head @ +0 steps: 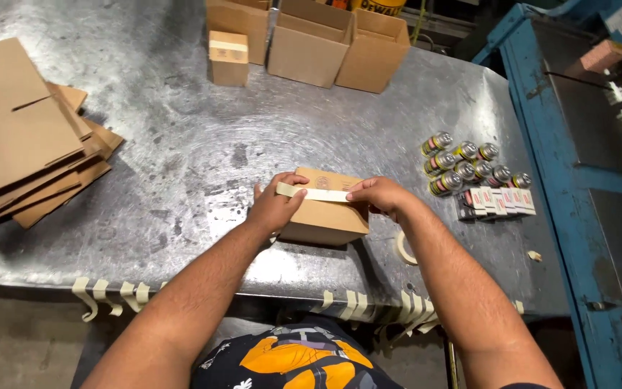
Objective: The person assembles and seals cardboard boxes by hand using masking tape. The person folds the flaps of multiple boxes and applies strips of tape across the seams to secure them.
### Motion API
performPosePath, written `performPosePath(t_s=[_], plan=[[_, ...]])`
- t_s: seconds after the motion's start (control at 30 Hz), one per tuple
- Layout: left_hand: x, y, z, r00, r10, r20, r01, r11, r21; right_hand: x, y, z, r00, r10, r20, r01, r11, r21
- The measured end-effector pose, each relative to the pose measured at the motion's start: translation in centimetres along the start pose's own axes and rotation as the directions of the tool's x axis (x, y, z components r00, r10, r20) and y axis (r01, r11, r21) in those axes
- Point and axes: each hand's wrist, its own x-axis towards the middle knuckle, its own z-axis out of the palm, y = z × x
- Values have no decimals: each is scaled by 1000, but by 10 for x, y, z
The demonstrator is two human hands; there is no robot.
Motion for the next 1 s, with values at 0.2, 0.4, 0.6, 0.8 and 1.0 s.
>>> performPosePath(t_s=[0.2,0.4,0.6,0.8,1.0], plan=[[5,-5,2,1000,11,-2,-11,999,36,-3,13,-39,998,-29,-48,29,1000,-2],[4,-4,5,1000,1,-7,-1,999,38,-10,19,-50,998,-58,-19,59,996,61],[3,-4,4,1000,0,-8,0,1000,15,-13,27,-54,1000,-25,-18,27,995,100],[5,-2,5,1000,-13,-26,13,1000,-23,-2,42,-61,1000,-6,-23,10,988,151],[12,-8,7,999,-37,-36,36,999,-39,-13,36,-59,999,2,-39,5,983,185]])
